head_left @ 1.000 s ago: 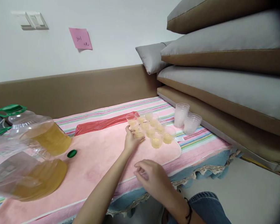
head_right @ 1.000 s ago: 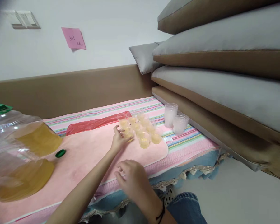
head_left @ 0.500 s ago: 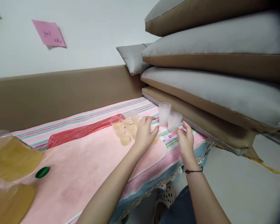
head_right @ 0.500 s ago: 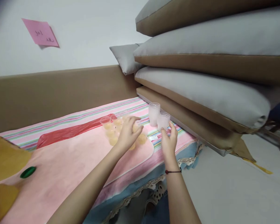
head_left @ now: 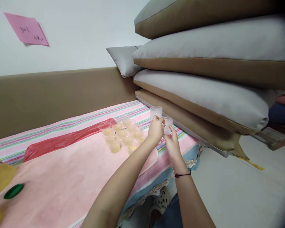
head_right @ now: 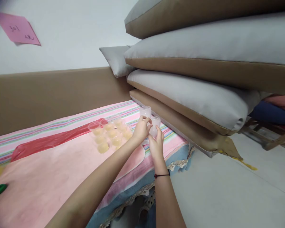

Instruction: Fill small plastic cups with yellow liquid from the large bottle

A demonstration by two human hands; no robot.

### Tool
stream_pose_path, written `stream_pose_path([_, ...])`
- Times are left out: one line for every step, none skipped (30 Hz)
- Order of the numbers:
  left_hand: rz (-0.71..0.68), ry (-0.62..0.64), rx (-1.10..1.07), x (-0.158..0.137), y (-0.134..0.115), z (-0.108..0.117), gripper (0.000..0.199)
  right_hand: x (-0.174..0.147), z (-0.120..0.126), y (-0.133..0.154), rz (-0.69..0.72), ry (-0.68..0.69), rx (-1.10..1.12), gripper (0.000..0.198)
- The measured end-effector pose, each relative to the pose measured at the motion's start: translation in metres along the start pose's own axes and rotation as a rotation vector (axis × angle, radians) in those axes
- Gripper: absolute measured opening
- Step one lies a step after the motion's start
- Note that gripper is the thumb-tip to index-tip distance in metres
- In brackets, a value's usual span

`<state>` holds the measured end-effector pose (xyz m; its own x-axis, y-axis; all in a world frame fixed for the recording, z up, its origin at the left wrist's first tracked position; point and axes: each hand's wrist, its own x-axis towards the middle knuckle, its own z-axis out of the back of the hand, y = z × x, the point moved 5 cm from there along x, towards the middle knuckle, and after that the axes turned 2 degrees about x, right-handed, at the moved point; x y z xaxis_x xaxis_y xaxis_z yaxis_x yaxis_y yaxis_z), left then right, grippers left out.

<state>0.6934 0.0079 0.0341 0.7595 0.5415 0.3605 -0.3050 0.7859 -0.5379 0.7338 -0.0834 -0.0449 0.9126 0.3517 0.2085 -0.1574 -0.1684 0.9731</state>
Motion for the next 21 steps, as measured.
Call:
stream_pose_path([-0.008, -0.005, -0.004, -0.001, -0.001, 0.000, 0.016, -0.001, 0.000, 0.001, -0.003, 0.004, -0.006, 0.078])
stream_pose_path([-0.015, -0.009, -0.008, -0.002, -0.001, 0.000, 0.015, -0.001, 0.001, 0.003, -0.005, 0.005, -0.013, 0.079])
stream_pose_path([-0.021, -0.013, -0.011, -0.003, -0.002, 0.000, 0.014, -0.002, 0.001, 0.004, -0.007, 0.004, -0.019, 0.080])
stream_pose_path([-0.026, -0.017, -0.012, -0.003, -0.002, 0.000, 0.014, -0.003, 0.001, 0.006, -0.009, 0.001, -0.026, 0.080])
stream_pose_path([-0.030, -0.022, -0.012, -0.004, -0.002, 0.001, 0.014, -0.004, 0.001, 0.008, -0.010, -0.002, -0.032, 0.081])
stream_pose_path([-0.032, -0.027, -0.011, -0.004, -0.002, 0.001, 0.014, -0.006, 0.001, 0.009, -0.010, -0.005, -0.039, 0.081])
stream_pose_path([-0.034, -0.033, -0.009, -0.005, -0.002, 0.001, 0.015, -0.006, 0.001, 0.011, -0.008, -0.005, -0.044, 0.081])
stream_pose_path([-0.036, -0.039, -0.008, -0.004, -0.001, 0.002, 0.015, -0.007, 0.000, 0.012, -0.005, -0.003, -0.050, 0.081])
stream_pose_path([-0.038, -0.045, -0.006, -0.004, -0.001, 0.002, 0.015, -0.008, 0.000, 0.014, -0.001, 0.000, -0.056, 0.081])
stream_pose_path([-0.040, -0.050, -0.004, -0.004, 0.000, 0.003, 0.015, -0.008, 0.000, 0.015, 0.004, 0.004, -0.062, 0.081])
stream_pose_path([-0.043, -0.055, -0.003, -0.003, 0.000, 0.004, 0.015, -0.009, -0.001, 0.015, 0.008, 0.010, -0.069, 0.081])
stream_pose_path([-0.044, -0.059, -0.001, -0.003, 0.000, 0.004, 0.015, -0.009, -0.001, 0.015, 0.011, 0.015, -0.075, 0.081])
stream_pose_path([-0.044, -0.064, 0.002, -0.002, 0.000, 0.005, 0.015, -0.009, -0.001, 0.015, 0.013, 0.021, -0.081, 0.082])
stream_pose_path([-0.043, -0.069, 0.004, -0.002, -0.001, 0.007, 0.015, -0.009, -0.001, 0.015, 0.013, 0.026, -0.086, 0.084])
stream_pose_path([-0.041, -0.073, 0.007, -0.002, -0.001, 0.008, 0.015, -0.008, -0.001, 0.014, 0.011, 0.032, -0.091, 0.085])
stream_pose_path([-0.038, -0.079, 0.010, -0.003, -0.002, 0.010, 0.015, -0.008, -0.002, 0.013, 0.008, 0.035, -0.096, 0.086])
stream_pose_path([-0.034, -0.084, 0.013, -0.003, -0.003, 0.012, 0.014, -0.008, -0.002, 0.012, 0.006, 0.036, -0.101, 0.087])
stream_pose_path([-0.029, -0.090, 0.016, -0.003, -0.004, 0.014, 0.014, -0.009, -0.001, 0.011, 0.004, 0.034, -0.107, 0.087])
stream_pose_path([-0.025, -0.095, 0.020, -0.004, -0.005, 0.016, 0.014, -0.009, -0.001, 0.011, 0.002, 0.029, -0.112, 0.087])
stream_pose_path([-0.020, -0.101, 0.023, -0.004, -0.006, 0.018, 0.014, -0.009, -0.001, 0.011, 0.002, 0.026, -0.115, 0.086])
stream_pose_path([-0.016, -0.105, 0.026, -0.004, -0.006, 0.020, 0.014, -0.009, -0.001, 0.010, 0.002, 0.025, -0.117, 0.085])
